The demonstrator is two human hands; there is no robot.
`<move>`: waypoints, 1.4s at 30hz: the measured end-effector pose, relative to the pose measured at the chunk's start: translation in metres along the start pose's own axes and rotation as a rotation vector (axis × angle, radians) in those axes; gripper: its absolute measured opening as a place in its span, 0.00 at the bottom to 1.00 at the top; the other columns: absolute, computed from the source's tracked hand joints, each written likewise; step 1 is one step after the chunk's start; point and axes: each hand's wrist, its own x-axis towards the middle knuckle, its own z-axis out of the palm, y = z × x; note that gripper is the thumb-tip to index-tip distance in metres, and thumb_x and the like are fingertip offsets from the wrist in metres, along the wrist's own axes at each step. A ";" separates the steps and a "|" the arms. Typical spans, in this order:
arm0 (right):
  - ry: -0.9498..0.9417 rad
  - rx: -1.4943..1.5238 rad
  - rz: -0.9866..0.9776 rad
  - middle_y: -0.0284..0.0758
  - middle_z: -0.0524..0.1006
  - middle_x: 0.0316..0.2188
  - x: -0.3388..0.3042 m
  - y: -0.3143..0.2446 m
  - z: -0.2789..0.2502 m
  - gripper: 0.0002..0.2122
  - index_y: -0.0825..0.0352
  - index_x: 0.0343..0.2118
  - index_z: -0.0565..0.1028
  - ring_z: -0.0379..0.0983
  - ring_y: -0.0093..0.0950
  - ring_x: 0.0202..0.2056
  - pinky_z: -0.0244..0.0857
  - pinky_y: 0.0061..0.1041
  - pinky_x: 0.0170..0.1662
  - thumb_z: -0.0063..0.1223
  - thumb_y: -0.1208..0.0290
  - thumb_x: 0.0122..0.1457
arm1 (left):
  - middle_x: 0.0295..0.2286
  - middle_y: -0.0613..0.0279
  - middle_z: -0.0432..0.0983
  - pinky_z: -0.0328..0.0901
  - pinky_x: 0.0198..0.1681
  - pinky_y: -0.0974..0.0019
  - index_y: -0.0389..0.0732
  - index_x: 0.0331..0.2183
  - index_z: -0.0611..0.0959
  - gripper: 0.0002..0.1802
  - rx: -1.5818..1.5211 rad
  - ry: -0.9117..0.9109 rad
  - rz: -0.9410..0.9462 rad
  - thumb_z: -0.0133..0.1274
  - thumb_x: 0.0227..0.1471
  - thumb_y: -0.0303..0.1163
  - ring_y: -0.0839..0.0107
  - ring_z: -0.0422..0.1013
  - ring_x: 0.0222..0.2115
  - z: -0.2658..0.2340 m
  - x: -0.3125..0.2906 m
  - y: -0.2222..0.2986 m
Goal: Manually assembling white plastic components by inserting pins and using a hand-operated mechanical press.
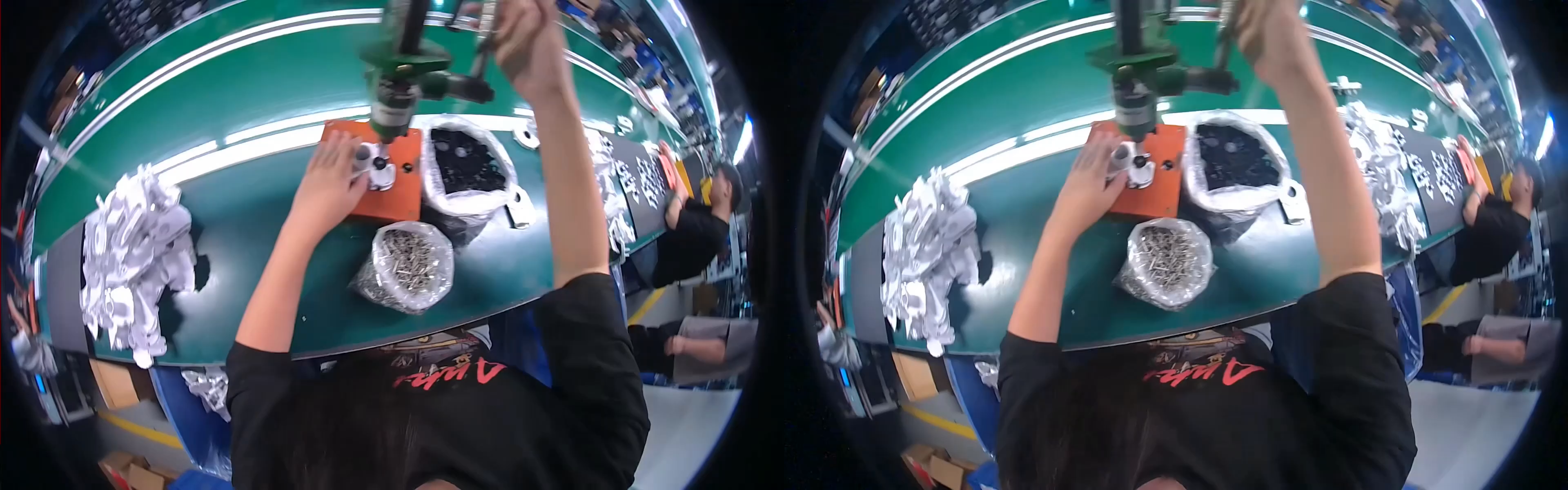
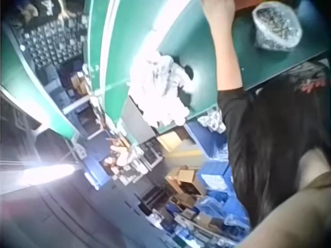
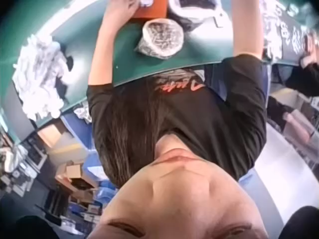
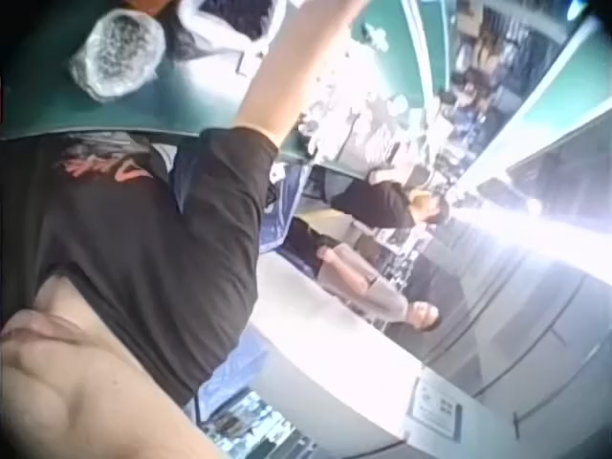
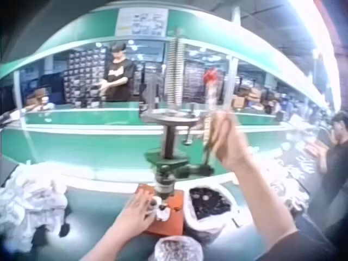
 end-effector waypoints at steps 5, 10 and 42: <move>0.147 -0.641 0.139 0.38 0.73 0.45 -0.054 0.004 0.009 0.24 0.68 0.53 0.64 0.68 0.29 0.47 0.61 0.26 0.48 0.34 0.54 0.63 | 0.56 0.48 0.55 0.37 0.62 0.49 0.44 0.50 0.66 0.28 -0.058 -0.338 -0.135 0.53 0.47 0.39 0.54 0.41 0.62 -0.014 0.024 -0.009; 0.451 -1.619 0.232 0.38 0.69 0.48 -0.139 -0.035 -0.053 0.20 0.64 0.50 0.69 0.68 0.29 0.45 0.62 0.27 0.47 0.53 0.66 0.54 | 0.41 0.52 0.68 0.55 0.52 0.54 0.43 0.45 0.70 0.29 -0.027 -0.318 0.044 0.58 0.41 0.40 0.53 0.63 0.46 -0.040 0.043 0.007; 0.647 -2.185 -0.034 0.47 0.70 0.40 -0.215 -0.056 -0.189 0.22 0.74 0.43 0.66 0.65 0.42 0.43 0.59 0.35 0.47 0.53 0.59 0.56 | 0.51 0.44 0.60 0.53 0.54 0.49 0.44 0.49 0.71 0.30 0.936 0.327 -0.710 0.58 0.42 0.37 0.49 0.56 0.53 -0.198 -0.144 -0.126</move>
